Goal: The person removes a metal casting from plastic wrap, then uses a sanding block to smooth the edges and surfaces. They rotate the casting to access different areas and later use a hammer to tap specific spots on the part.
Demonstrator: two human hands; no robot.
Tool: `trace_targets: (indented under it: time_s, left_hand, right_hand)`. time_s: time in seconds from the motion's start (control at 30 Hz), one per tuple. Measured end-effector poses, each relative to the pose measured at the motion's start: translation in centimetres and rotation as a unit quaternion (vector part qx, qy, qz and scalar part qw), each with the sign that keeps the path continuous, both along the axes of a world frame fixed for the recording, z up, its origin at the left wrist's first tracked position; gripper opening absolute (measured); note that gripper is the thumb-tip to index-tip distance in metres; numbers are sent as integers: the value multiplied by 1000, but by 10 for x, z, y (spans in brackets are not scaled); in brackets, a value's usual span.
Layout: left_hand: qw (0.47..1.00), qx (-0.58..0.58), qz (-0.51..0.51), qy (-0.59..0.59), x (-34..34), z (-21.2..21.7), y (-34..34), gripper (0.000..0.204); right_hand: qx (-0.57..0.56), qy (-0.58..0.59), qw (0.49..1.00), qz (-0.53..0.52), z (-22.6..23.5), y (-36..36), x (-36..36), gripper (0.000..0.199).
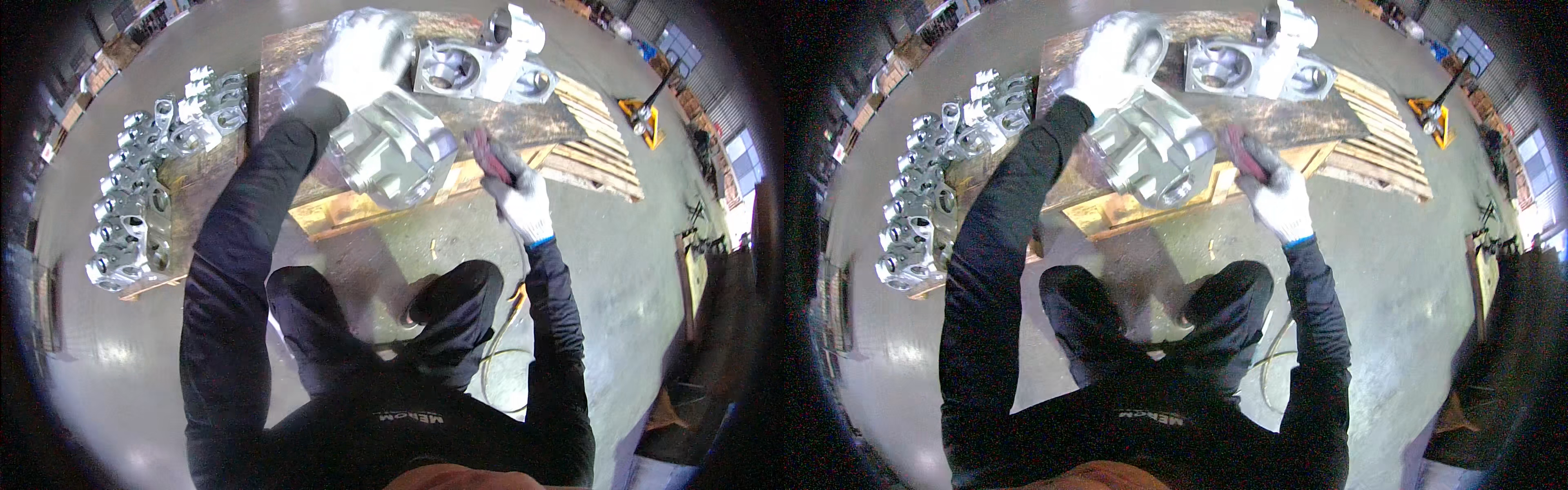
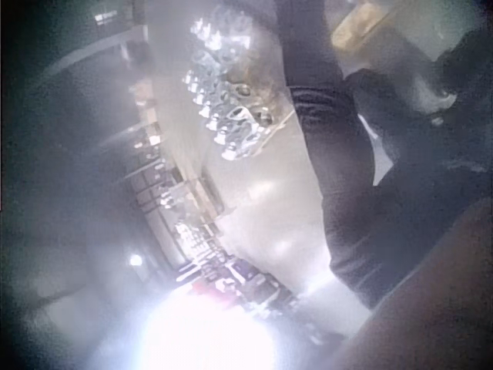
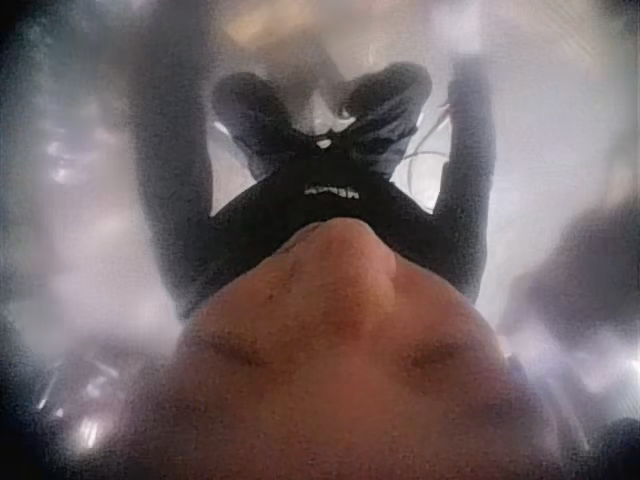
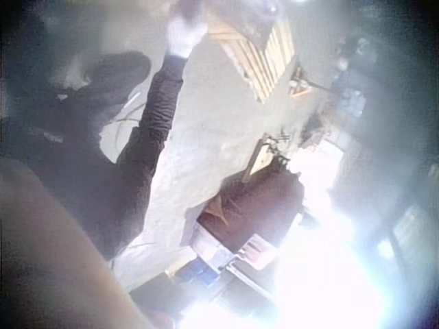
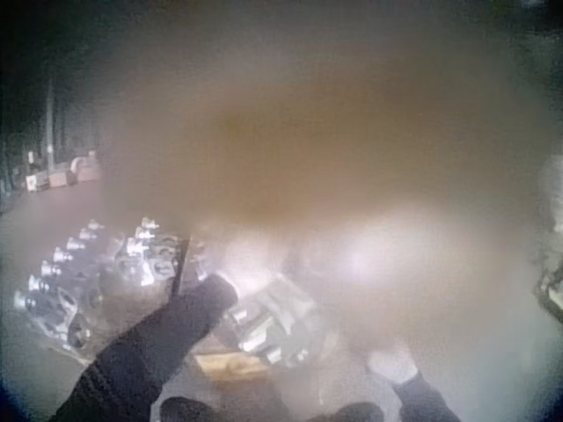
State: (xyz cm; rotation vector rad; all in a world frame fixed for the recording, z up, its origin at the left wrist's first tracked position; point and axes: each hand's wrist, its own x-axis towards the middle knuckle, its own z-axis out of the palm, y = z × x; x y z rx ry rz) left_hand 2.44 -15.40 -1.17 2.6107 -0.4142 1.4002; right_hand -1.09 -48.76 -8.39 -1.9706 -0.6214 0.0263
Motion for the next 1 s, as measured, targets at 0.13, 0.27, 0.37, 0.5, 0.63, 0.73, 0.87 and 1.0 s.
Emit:
trace_targets:
  time_s: [0.13, 0.27, 0.37, 0.5, 0.63, 0.73, 0.87, 1.0]
  left_hand:
    - [995, -58, 70, 29, 34, 35, 40, 42]
    - [985, -149, 16, 80, 56, 17, 50, 48]
    - [988, -154, -2, 15, 66, -1, 54, 44]
    - [993, -116, 12, -22, 68, -5, 55, 46]
    - [989, -147, 7, 4, 59, 3, 49, 44]
    - [988, -155, 5, 14, 58, 3, 50, 44]
    - [995, -100, -6, -11, 69, -8, 65, 43]
    - [998, -34, -28, -39, 79, -15, 78, 49]
  right_hand:
    - [-115, -370, 921, 37, 53, 84, 56, 57]
    - [-238, -560, 792, 51, 76, 173, 118, 41]
    - [-321, -585, 745, 2, 66, 206, 136, 32]
    - [-284, -462, 840, -8, 45, 218, 120, 34]
    - [-200, -197, 950, 138, 49, 218, 108, 34]
    - [-156, -62, 978, 123, 58, 216, 110, 31]
    - [-276, -254, 923, 82, 66, 208, 116, 30]
    - [-373, -517, 770, -24, 67, 210, 112, 24]
